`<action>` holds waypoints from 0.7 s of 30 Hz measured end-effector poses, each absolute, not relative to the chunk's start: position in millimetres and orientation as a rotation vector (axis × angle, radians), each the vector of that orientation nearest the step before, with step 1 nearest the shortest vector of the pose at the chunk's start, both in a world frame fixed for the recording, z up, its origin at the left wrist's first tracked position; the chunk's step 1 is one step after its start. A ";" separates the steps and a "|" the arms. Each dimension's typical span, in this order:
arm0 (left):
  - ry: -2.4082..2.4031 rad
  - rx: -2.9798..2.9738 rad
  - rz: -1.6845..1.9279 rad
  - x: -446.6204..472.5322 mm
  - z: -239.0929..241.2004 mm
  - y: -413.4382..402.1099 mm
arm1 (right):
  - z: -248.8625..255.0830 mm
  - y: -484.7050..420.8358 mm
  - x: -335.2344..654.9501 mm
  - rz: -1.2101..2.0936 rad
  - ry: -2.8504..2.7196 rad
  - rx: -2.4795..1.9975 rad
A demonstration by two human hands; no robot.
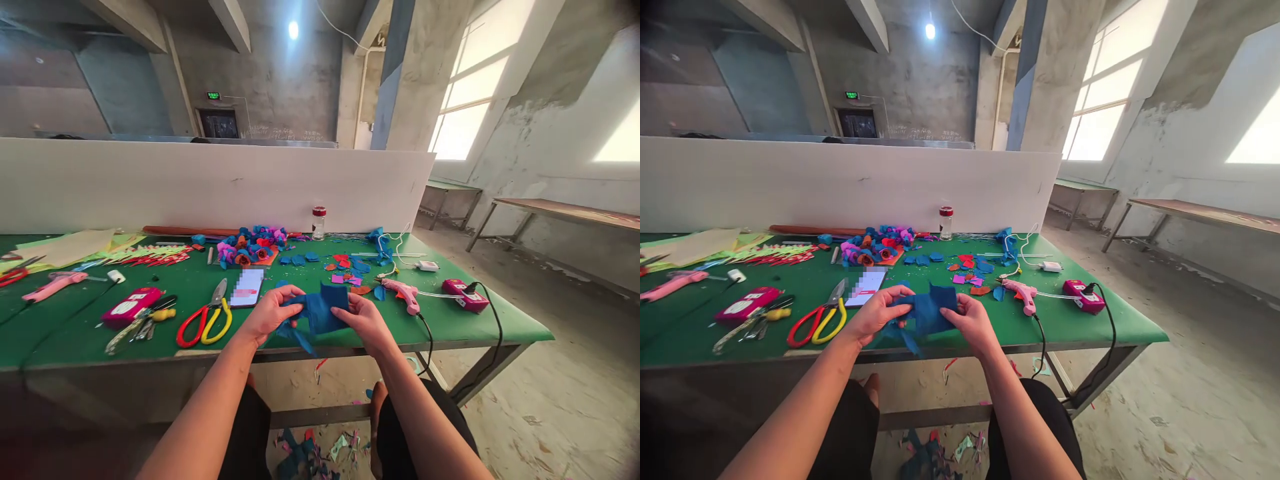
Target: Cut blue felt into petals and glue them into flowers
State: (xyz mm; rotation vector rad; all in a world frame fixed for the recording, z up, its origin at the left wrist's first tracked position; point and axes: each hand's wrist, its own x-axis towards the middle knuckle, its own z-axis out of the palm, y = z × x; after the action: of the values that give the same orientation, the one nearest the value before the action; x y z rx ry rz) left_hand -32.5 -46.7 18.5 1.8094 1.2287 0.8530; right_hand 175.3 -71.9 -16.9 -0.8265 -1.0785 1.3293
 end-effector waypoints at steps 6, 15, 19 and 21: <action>2.307 1.952 0.599 -115.2 24.6 -51.4 | -76.7 -134.1 168.3 1.418 -0.579 -0.961; 2.420 1.876 0.101 -153.8 22.0 -26.6 | -110.7 -166.7 162.2 1.480 -0.364 -0.888; 2.497 1.862 0.133 -160.7 45.3 -35.9 | -110.5 -164.5 164.2 1.463 -0.286 -0.846; 2.555 1.832 0.353 -160.3 52.8 -59.3 | -109.4 -165.1 166.3 1.467 -0.283 -0.824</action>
State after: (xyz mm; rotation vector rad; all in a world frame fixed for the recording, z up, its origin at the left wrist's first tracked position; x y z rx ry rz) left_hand -160.3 -59.3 52.8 1.8323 2.5549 0.3535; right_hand 166.3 -165.1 -109.4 -0.8236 -0.2829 1.4669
